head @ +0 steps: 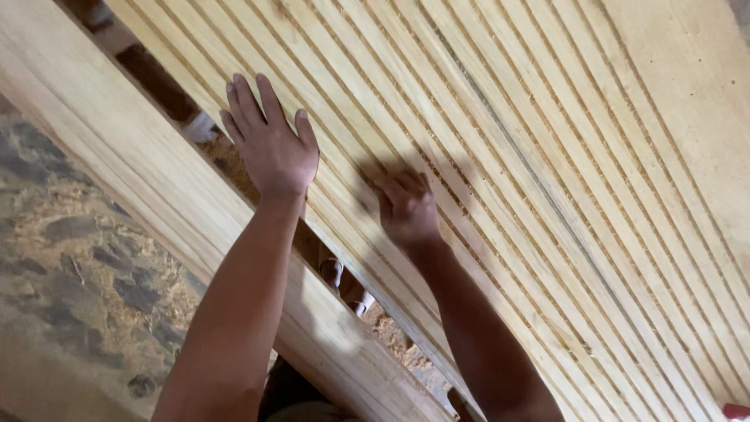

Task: The person sands a large wooden board with a sanding block, moving it back and forth along the grain. The person uses both hands to apply pressure and maintain control of the sanding block.

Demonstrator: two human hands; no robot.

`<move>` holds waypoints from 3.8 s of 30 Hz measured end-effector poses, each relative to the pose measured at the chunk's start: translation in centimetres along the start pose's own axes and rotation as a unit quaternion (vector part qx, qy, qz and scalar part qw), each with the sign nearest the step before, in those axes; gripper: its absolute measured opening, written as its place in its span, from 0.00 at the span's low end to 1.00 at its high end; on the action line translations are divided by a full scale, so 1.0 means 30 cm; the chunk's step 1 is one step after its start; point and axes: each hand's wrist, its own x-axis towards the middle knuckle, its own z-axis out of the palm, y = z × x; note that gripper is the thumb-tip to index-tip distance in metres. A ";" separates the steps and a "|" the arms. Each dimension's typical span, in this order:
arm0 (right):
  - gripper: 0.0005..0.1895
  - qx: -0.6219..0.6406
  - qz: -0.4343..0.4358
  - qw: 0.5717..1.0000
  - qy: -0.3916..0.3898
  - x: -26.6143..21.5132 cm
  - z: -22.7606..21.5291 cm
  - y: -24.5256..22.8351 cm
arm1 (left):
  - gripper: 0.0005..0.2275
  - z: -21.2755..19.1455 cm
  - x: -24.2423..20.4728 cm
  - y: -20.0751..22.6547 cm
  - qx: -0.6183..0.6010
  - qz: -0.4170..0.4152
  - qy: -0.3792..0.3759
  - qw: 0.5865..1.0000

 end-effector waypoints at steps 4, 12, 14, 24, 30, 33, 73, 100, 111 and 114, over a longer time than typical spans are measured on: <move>0.10 -0.025 0.013 0.999 0.041 0.007 -0.018 -0.011 | 0.30 -0.003 0.023 0.010 0.012 0.011 0.021 1.000; 0.16 -0.036 0.017 0.999 0.010 -0.032 -0.055 -0.035 | 0.30 -0.002 0.008 0.008 0.005 0.010 0.011 1.000; 0.18 -0.073 -0.023 0.996 0.054 -0.043 -0.053 -0.038 | 0.30 -0.005 0.009 0.008 0.009 0.015 0.016 1.000; 0.12 0.607 0.372 0.702 0.025 -0.154 -0.060 -0.031 | 0.29 0.017 0.006 -0.005 0.034 0.029 0.021 0.999; 0.16 0.658 0.361 0.657 0.069 -0.214 -0.022 -0.042 | 0.29 0.040 -0.001 -0.025 0.054 0.023 0.004 0.998; 0.15 0.377 0.300 0.872 0.089 -0.192 -0.011 -0.061 | 0.28 0.038 -0.002 -0.027 0.054 0.029 0.015 0.998; 0.05 -0.046 -0.054 0.993 0.090 0.074 0.117 -0.025 | 0.31 -0.033 0.035 0.011 0.026 0.008 -0.050 0.998; 0.13 -0.072 -0.006 0.996 0.045 0.122 0.143 -0.048 | 0.26 -0.007 0.013 -0.012 -0.003 0.023 0.025 0.999; 0.11 -0.099 -0.005 0.992 0.082 -0.094 0.006 -0.045 | 0.25 0.033 0.013 -0.036 0.038 0.072 0.034 0.996; 0.07 -0.107 0.014 0.991 0.083 -0.148 -0.045 -0.052 | 0.25 0.040 0.009 -0.044 0.036 0.085 0.049 0.995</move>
